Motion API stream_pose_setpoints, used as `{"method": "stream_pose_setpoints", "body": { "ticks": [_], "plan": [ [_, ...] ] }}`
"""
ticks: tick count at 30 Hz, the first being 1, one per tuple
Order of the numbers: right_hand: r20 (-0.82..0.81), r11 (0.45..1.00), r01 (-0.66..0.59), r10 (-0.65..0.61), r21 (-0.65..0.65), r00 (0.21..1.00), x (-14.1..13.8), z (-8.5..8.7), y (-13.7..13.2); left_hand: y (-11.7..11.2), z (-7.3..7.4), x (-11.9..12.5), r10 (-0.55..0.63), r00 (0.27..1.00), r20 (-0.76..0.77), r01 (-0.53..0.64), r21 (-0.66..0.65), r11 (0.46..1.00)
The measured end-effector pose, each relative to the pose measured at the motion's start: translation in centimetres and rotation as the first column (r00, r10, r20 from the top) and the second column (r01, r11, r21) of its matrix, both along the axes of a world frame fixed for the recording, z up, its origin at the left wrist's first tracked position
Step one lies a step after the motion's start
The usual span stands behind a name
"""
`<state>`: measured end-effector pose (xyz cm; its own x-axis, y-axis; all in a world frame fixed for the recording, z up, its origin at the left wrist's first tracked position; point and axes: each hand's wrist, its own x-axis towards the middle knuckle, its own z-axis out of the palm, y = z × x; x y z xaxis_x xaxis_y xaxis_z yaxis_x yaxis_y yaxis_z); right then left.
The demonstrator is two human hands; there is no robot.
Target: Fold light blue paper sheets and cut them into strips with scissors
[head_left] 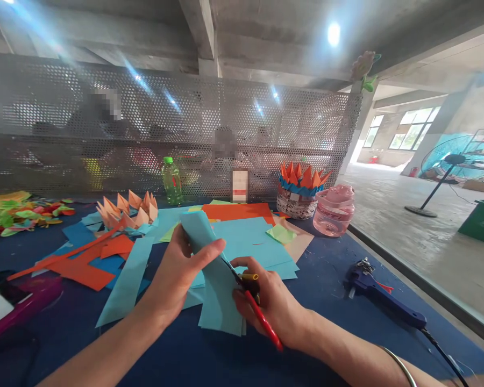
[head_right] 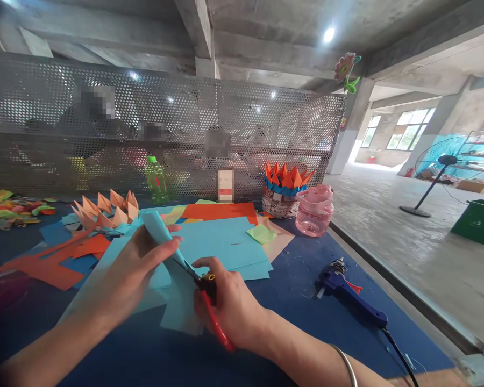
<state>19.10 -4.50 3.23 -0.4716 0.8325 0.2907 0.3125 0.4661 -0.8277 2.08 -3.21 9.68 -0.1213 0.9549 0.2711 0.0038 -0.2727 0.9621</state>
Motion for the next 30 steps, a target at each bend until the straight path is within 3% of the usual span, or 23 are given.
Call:
{"method": "stream_pose_setpoints", "body": {
  "ticks": [5,11,14,20,25,30],
  "plan": [
    [-0.003,1.000,0.003,-0.003,0.017,1.000,0.0,0.1,0.1,0.5,-0.2,0.4,-0.036,0.997,0.073,0.040,-0.055,0.998],
    [0.024,0.999,0.004,-0.005,0.051,1.000,-0.1,0.0,-0.1,0.1,-0.7,0.0,0.048,0.999,-0.014,-0.049,-0.056,0.997],
    [0.035,0.997,0.016,-0.019,0.079,0.999,-0.1,-0.1,-0.2,-0.4,-0.4,0.1,0.035,0.999,-0.032,-0.038,-0.095,0.995],
    [0.040,0.998,0.026,-0.028,0.053,0.999,-0.3,0.0,-0.3,-0.5,0.6,0.5,0.037,0.998,0.060,-0.034,-0.041,0.999],
    [0.003,1.000,0.029,-0.029,0.000,1.000,-0.3,0.1,-0.1,-0.4,1.6,0.5,-0.014,0.994,0.108,0.023,-0.087,0.996],
    [-0.080,0.997,-0.009,0.003,-0.072,0.997,-0.1,0.4,0.1,1.2,-0.2,-0.6,-0.176,0.944,0.279,0.212,-0.106,0.971]
  ]
}}
